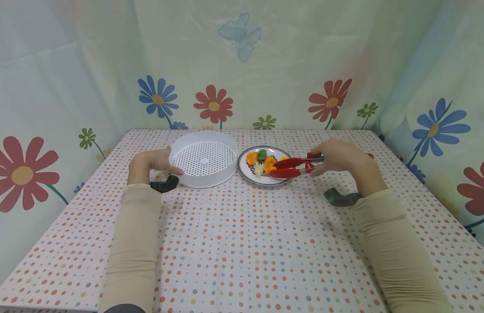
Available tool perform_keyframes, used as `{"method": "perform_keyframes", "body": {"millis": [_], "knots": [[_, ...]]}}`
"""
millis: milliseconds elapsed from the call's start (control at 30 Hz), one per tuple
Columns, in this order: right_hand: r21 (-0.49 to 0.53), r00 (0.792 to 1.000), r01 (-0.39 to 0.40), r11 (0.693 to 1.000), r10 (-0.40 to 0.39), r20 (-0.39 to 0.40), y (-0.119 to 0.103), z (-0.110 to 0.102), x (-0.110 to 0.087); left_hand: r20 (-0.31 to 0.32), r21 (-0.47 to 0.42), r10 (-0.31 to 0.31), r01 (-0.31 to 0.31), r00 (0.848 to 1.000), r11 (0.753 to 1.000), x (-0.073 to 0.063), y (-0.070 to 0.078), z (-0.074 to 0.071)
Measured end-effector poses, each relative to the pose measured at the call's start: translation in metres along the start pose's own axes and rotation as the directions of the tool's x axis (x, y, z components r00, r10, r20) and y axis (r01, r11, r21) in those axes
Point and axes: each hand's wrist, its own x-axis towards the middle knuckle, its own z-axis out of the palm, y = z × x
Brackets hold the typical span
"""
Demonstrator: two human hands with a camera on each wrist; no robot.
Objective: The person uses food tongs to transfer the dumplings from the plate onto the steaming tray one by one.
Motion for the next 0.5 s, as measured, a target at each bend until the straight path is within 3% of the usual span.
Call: {"method": "perform_keyframes", "body": {"millis": [233,500], "knots": [[0.013,0.999,0.034,0.999,-0.034,-0.036,0.0056,-0.0023,-0.0015,-0.009,0.030,-0.015,0.016,1.000,0.999,0.0007,0.0000,-0.0012],[0.055,0.997,0.045,0.997,-0.042,-0.068,0.0091,-0.0050,-0.0055,-0.008,0.030,0.016,-0.016,1.000,0.999,-0.0005,-0.0014,-0.0008]]}}
